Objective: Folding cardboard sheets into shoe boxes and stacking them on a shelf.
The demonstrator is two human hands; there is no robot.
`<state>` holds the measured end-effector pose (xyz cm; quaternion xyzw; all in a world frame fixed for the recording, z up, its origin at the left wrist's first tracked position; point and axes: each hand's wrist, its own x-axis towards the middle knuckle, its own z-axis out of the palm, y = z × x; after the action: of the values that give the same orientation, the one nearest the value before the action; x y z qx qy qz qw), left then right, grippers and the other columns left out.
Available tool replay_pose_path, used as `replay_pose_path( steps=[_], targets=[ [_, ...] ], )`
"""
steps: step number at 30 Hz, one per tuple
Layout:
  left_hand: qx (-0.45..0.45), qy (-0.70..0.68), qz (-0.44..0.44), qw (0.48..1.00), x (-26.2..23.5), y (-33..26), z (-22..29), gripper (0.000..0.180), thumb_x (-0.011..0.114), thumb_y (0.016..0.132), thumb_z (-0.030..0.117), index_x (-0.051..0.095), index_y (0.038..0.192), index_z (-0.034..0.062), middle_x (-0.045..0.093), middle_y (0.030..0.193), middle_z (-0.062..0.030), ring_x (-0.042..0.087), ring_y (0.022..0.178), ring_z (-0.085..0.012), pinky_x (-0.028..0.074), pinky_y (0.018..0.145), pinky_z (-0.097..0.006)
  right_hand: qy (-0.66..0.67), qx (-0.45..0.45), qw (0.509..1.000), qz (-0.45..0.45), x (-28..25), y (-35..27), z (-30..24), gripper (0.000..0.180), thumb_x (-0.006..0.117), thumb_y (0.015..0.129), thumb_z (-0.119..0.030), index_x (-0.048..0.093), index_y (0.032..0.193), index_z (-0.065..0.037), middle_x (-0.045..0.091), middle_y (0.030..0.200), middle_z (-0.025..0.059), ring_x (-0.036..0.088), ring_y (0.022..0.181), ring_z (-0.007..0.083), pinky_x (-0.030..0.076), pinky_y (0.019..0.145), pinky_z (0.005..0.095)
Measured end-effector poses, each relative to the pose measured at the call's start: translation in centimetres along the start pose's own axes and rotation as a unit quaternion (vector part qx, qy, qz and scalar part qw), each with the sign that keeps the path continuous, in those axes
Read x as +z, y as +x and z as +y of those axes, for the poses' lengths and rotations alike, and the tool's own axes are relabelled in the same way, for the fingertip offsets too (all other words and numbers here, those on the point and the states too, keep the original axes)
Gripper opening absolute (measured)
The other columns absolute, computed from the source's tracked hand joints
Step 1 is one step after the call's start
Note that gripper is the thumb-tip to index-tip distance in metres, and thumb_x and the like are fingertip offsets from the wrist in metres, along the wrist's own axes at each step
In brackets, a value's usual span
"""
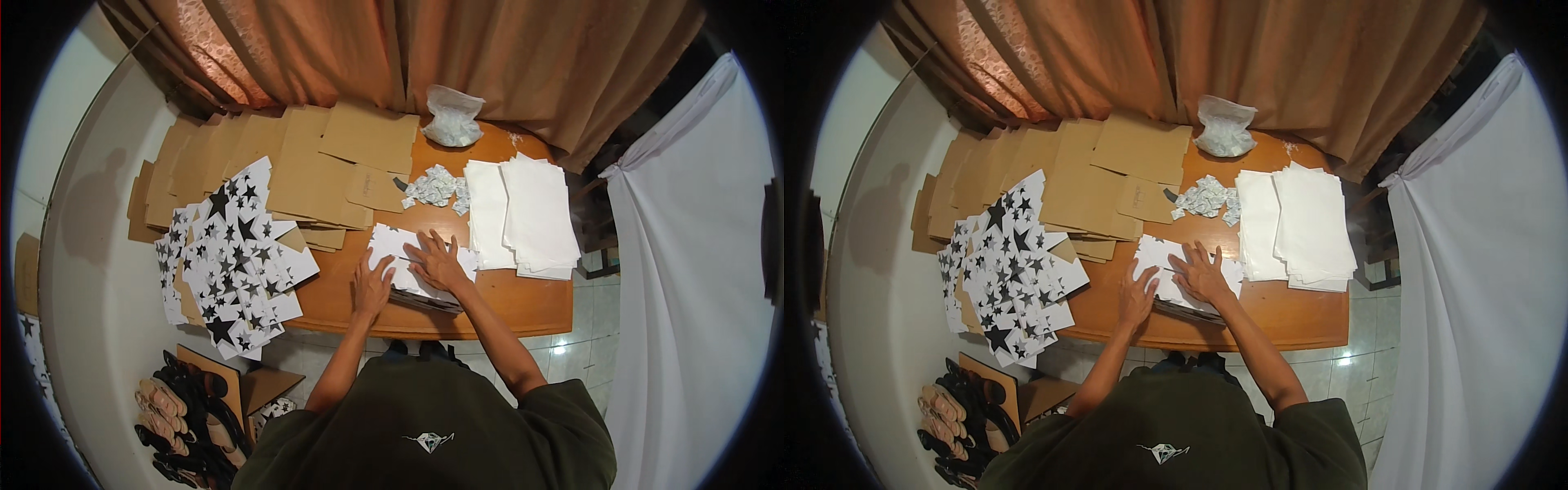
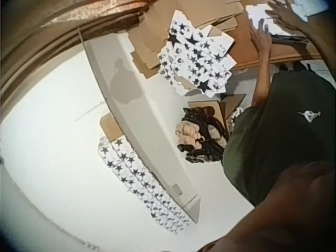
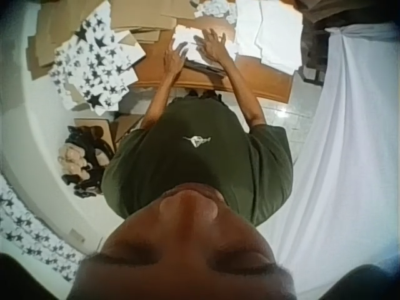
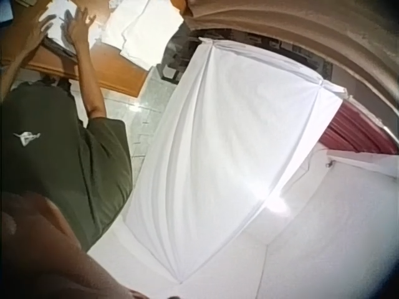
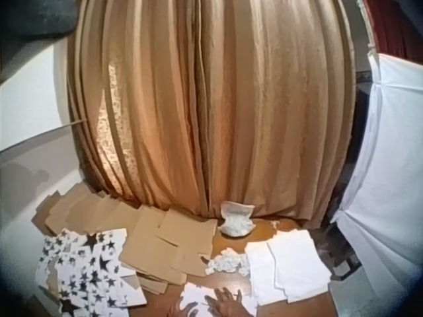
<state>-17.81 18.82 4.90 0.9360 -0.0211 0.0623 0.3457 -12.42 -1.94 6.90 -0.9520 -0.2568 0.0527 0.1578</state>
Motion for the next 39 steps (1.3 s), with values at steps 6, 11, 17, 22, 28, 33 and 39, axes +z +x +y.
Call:
replay_pose_path(
  steps=[6, 11, 17, 22, 28, 33, 39],
  targets=[
    [-0.085, -0.105, 0.016, 0.991, -0.5, 1.6, -0.7, 0.078, 0.074, 0.087, 0.038, 0.038, 0.147, 0.0032, 0.040, 0.145, -0.0302, 0.042, 0.132, -0.0454, 0.037, 0.109, -0.051, 0.124, 0.286, 0.921, 0.234, -1.8, -6.1, 1.9, 0.072, 0.069, 0.090, -0.031, 0.038, 0.148, 0.001, 0.048, 0.139, 0.0306, 0.044, 0.132, 0.0413, 0.037, 0.108, 0.0502],
    [-0.168, -0.108, -0.096, 0.975, -0.5, 3.4, -2.8, 0.094, 0.085, 0.074, 0.046, 0.044, 0.141, -0.0055, 0.053, 0.136, -0.0279, 0.046, 0.131, -0.0438, 0.041, 0.107, -0.051, 0.332, 0.361, 0.856, 0.164, 1.7, -8.8, 5.4, 0.067, 0.068, 0.093, -0.038, 0.048, 0.138, 0.007, 0.062, 0.124, 0.0306, 0.061, 0.113, 0.0420, 0.048, 0.096, 0.0459],
    [-0.124, -0.092, -0.011, 0.988, -4.7, 3.7, 1.7, 0.085, 0.088, 0.071, 0.042, 0.053, 0.134, -0.0023, 0.061, 0.127, -0.0239, 0.055, 0.119, -0.0410, 0.044, 0.101, -0.051, 0.359, 0.328, 0.853, 0.188, -2.4, -8.0, 3.5, 0.059, 0.067, 0.094, -0.040, 0.055, 0.128, 0.007, 0.068, 0.114, 0.0256, 0.068, 0.102, 0.0366, 0.052, 0.088, 0.0452],
    [0.013, -0.240, 0.109, 0.965, -9.2, 5.4, 5.0, 0.095, 0.095, 0.066, 0.032, 0.045, 0.139, -0.0014, 0.060, 0.126, -0.0201, 0.057, 0.121, -0.0318, 0.045, 0.102, -0.040, 0.435, 0.194, 0.804, 0.355, -7.3, -7.2, 4.1, 0.048, 0.064, 0.095, -0.038, 0.052, 0.119, 0.002, 0.062, 0.117, 0.0150, 0.059, 0.108, 0.0255, 0.045, 0.096, 0.0372],
    [0.081, -0.404, 0.109, 0.905, -8.1, 5.8, 1.8, 0.089, 0.066, 0.091, 0.059, 0.035, 0.152, 0.0015, 0.040, 0.151, -0.0224, 0.043, 0.138, -0.0272, 0.033, 0.114, -0.039, 0.589, 0.212, 0.686, 0.370, -8.0, -5.7, 4.0, 0.047, 0.050, 0.103, -0.047, 0.049, 0.136, -0.014, 0.053, 0.111, 0.0001, 0.047, 0.101, 0.0118, 0.040, 0.092, 0.0343],
    [-0.026, -0.423, 0.014, 0.906, -5.1, 3.3, -2.0, 0.079, 0.070, 0.096, 0.039, 0.034, 0.152, -0.0040, 0.049, 0.145, -0.0169, 0.046, 0.134, -0.0243, 0.036, 0.111, -0.037, 0.532, 0.247, 0.743, 0.323, -4.5, -6.0, 4.2, 0.057, 0.070, 0.096, -0.038, 0.057, 0.133, 0.004, 0.063, 0.124, 0.0120, 0.058, 0.111, 0.0178, 0.045, 0.097, 0.0311],
    [-0.045, -0.371, -0.031, 0.927, -1.4, -1.1, -5.8, 0.081, 0.078, 0.090, 0.029, 0.033, 0.149, -0.0043, 0.051, 0.142, -0.0210, 0.052, 0.131, -0.0270, 0.042, 0.109, -0.038, 0.553, 0.257, 0.748, 0.262, 1.7, -8.5, 5.6, 0.052, 0.070, 0.097, -0.031, 0.058, 0.133, 0.004, 0.067, 0.112, 0.0086, 0.060, 0.102, 0.0149, 0.047, 0.091, 0.0284]
  ],
)
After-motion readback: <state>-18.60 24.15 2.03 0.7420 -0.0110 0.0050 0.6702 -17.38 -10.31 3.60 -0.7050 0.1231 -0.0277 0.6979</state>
